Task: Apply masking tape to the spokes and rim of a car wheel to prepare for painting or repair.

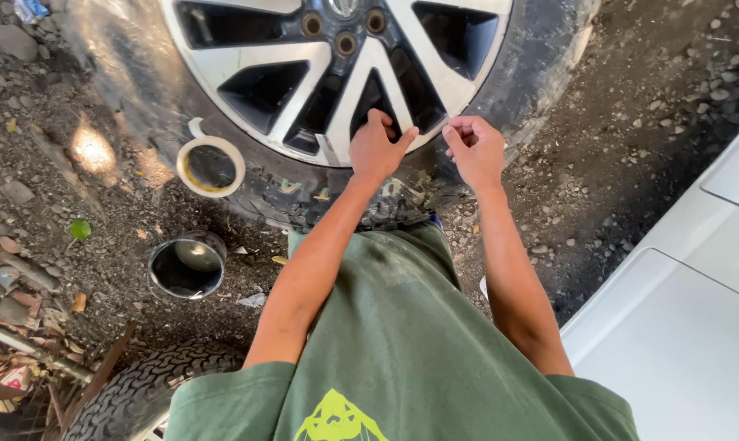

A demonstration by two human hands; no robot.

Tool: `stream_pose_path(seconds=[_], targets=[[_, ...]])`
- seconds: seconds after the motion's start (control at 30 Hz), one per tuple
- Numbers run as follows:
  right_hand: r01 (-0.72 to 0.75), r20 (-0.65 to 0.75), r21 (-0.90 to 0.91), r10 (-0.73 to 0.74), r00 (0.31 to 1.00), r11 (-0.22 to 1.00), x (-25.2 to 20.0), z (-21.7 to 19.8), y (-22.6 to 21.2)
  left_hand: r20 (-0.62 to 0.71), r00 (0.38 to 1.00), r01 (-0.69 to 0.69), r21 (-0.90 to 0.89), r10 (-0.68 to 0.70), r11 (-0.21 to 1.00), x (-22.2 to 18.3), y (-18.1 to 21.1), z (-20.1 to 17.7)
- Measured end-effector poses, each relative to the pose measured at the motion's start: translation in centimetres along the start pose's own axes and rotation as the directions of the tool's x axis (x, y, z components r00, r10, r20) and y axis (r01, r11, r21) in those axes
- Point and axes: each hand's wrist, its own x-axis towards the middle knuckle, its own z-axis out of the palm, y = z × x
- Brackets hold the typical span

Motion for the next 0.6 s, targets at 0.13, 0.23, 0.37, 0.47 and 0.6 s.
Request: stream_pose_path(seconds=[0.13, 0.23, 0.37, 0.47, 0.6], targets=[[0.172, -0.048, -0.068, -0.175, 0.983, 0.983, -1.9, 4.0, -0.4, -0.11, 0.984, -0.157, -0.156, 0.141, 0.975, -3.4, -3.1, -1.7], [0.258, 0.063, -0.147, -0.251, 0.966, 0.955, -3.8, 8.7, -2.6, -0.351, 0.874, -0.358, 0.0, 0.335, 0.934, -5.6, -4.4, -7.5], [0.289, 0.221, -0.133, -0.256, 0.941, 0.948, -5.3, 13.2, -3.5, -0.383, 0.859, -0.365, 0.009, 0.34, 0.931, -2.6, -8.0, -10.5], [0.263, 0.166, -0.116, -0.243, 0.956, 0.958, -5.8, 13.4, -2.9, -0.161, 0.969, -0.214, -0.181, 0.186, 0.96, -0.7, -10.3, -10.9], [0.183, -0.064, -0.086, -0.189, 0.98, 0.979, -5.8, 8.7, -1.1, -0.26, 0.961, -0.201, -0.409, 0.097, 0.89, -0.2, -9.2, -14.0]])
